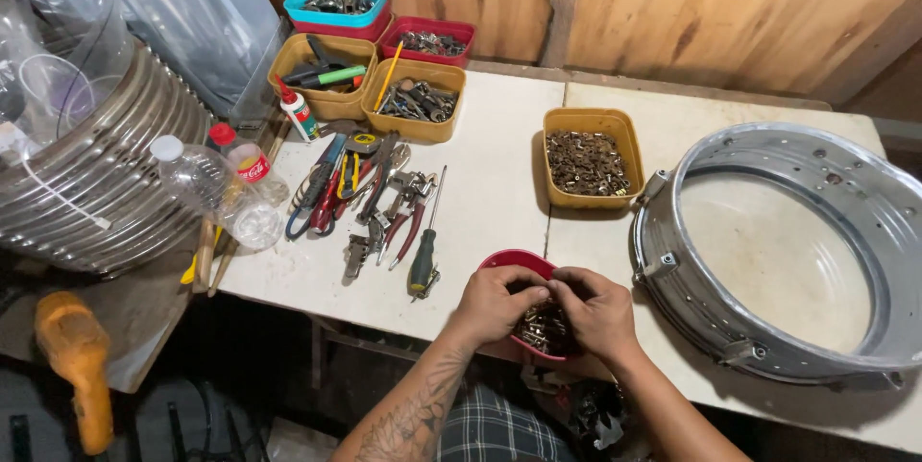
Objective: Sorting through small metal screws and lugs in a bowl at a repair bench
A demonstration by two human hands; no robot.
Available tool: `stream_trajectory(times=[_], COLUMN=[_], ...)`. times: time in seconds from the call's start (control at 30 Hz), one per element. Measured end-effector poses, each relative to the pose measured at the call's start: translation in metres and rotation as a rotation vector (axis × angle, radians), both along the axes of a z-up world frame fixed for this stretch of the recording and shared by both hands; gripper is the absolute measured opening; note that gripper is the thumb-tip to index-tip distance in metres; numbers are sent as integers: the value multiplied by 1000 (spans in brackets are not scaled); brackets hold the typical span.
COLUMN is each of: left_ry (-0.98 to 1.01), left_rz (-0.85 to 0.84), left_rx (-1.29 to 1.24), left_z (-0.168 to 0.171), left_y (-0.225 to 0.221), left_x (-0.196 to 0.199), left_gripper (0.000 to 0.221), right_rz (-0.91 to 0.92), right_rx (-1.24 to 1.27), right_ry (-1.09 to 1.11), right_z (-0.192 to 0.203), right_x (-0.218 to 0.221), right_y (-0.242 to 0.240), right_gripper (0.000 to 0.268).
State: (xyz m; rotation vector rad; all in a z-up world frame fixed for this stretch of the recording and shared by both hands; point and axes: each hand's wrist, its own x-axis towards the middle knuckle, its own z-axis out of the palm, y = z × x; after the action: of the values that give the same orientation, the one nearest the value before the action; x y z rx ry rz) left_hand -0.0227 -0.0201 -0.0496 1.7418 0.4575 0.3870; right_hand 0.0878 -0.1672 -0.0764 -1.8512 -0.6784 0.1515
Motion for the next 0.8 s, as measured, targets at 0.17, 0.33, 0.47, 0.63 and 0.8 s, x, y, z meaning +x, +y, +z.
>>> stream_trajectory(times=[0.17, 0.33, 0.47, 0.63, 0.8], left_ry=[37, 72, 70, 28, 21], left_rz=[-23, 28, 33, 57, 52], left_rx=[25, 41, 28, -9, -7], left_z=[-2, -10, -1, -11, -14], left_y=[0, 0, -4, 4, 4], left_x=[2, 3, 0, 1, 2], left_gripper=[21, 20, 21, 22, 22], right_rz=[3, 87, 96, 141, 160], right_rx=[-3, 75, 105, 68, 39], right_ry=[184, 184, 226, 266, 244], right_z=[2, 3, 12, 7, 7], right_x=[6, 4, 2, 7, 7], right_y=[-4, -7, -8, -10, -10], right_gripper=[20, 21, 21, 20, 17])
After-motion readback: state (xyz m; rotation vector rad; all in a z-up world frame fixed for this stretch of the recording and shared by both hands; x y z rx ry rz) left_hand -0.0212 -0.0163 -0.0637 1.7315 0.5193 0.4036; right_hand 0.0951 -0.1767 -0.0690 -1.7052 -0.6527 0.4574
